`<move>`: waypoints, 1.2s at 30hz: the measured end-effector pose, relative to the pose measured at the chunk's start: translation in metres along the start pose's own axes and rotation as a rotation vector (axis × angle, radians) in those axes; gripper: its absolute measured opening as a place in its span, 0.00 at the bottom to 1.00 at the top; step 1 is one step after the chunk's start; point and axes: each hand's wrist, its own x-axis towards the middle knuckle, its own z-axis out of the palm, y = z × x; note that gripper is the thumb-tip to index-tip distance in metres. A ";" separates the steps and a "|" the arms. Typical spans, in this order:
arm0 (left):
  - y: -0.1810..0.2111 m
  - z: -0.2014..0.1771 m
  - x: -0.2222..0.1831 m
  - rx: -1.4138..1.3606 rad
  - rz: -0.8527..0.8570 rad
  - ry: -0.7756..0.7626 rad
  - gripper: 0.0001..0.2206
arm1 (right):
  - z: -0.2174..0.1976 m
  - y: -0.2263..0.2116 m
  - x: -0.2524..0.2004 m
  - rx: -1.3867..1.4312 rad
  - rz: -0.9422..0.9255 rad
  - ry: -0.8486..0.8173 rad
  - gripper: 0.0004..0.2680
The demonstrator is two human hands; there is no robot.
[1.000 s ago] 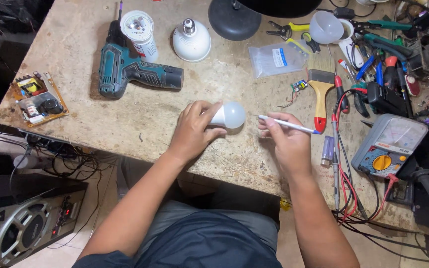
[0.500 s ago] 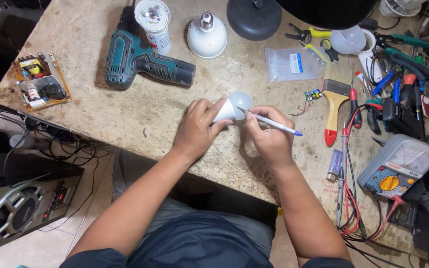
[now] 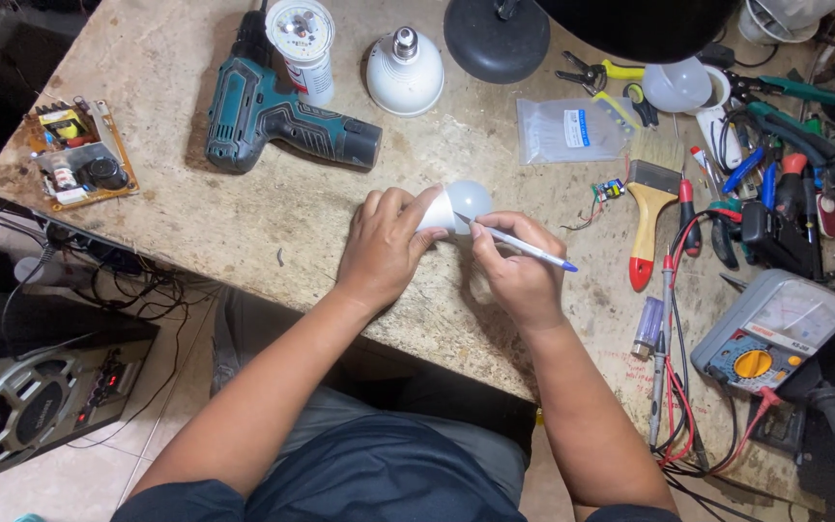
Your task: Diagnosing and testing an LED bulb using a multimeter and marking it with a pen
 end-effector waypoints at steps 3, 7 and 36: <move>-0.001 0.002 0.000 0.061 -0.032 -0.056 0.23 | 0.002 -0.004 0.001 -0.036 -0.080 0.008 0.01; 0.004 -0.002 0.002 0.062 -0.049 -0.064 0.23 | 0.003 -0.007 0.002 -0.088 -0.146 0.004 0.01; -0.008 0.018 0.006 0.061 0.041 -0.109 0.30 | -0.008 -0.024 0.019 -0.230 0.182 -0.172 0.03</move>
